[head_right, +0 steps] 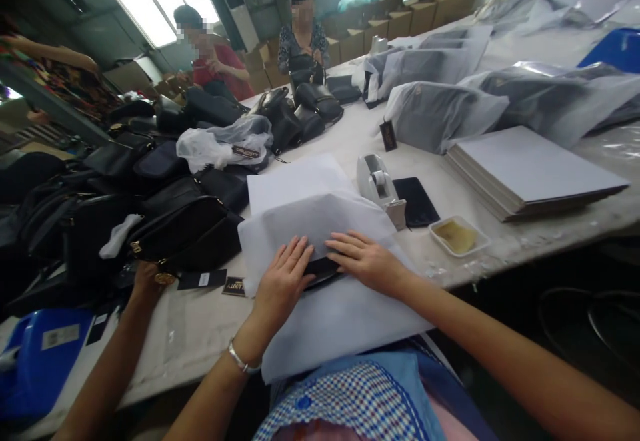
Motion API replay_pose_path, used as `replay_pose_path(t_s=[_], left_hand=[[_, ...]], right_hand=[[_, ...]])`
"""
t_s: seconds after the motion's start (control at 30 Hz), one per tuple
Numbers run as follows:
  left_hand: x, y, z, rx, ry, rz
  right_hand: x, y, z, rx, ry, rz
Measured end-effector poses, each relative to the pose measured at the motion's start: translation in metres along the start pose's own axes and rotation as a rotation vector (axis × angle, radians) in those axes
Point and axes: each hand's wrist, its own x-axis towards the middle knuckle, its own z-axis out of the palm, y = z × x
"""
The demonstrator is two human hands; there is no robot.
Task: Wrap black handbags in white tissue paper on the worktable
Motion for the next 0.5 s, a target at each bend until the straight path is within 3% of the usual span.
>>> replay_pose_path(t_s=[0.07,0.23,0.33,0.5], left_hand=[[-0.004,-0.002,0.006,-0.012,0.042,0.004],[-0.006,-0.005,0.007,-0.056,0.054,-0.016],[-0.005,-0.004,0.006,-0.08,0.05,-0.022],[-0.006,-0.003,0.006,-0.124,0.055,-0.036]], right_hand=[[-0.012,-0.012,-0.01,0.082,-0.025,0.019],[-0.037,-0.035,-0.026,0.385,-0.274,0.147],[-0.04,-0.038,-0.021,0.427,-0.352,0.196],[-0.035,-0.037,-0.008,0.427,-0.371,0.245]])
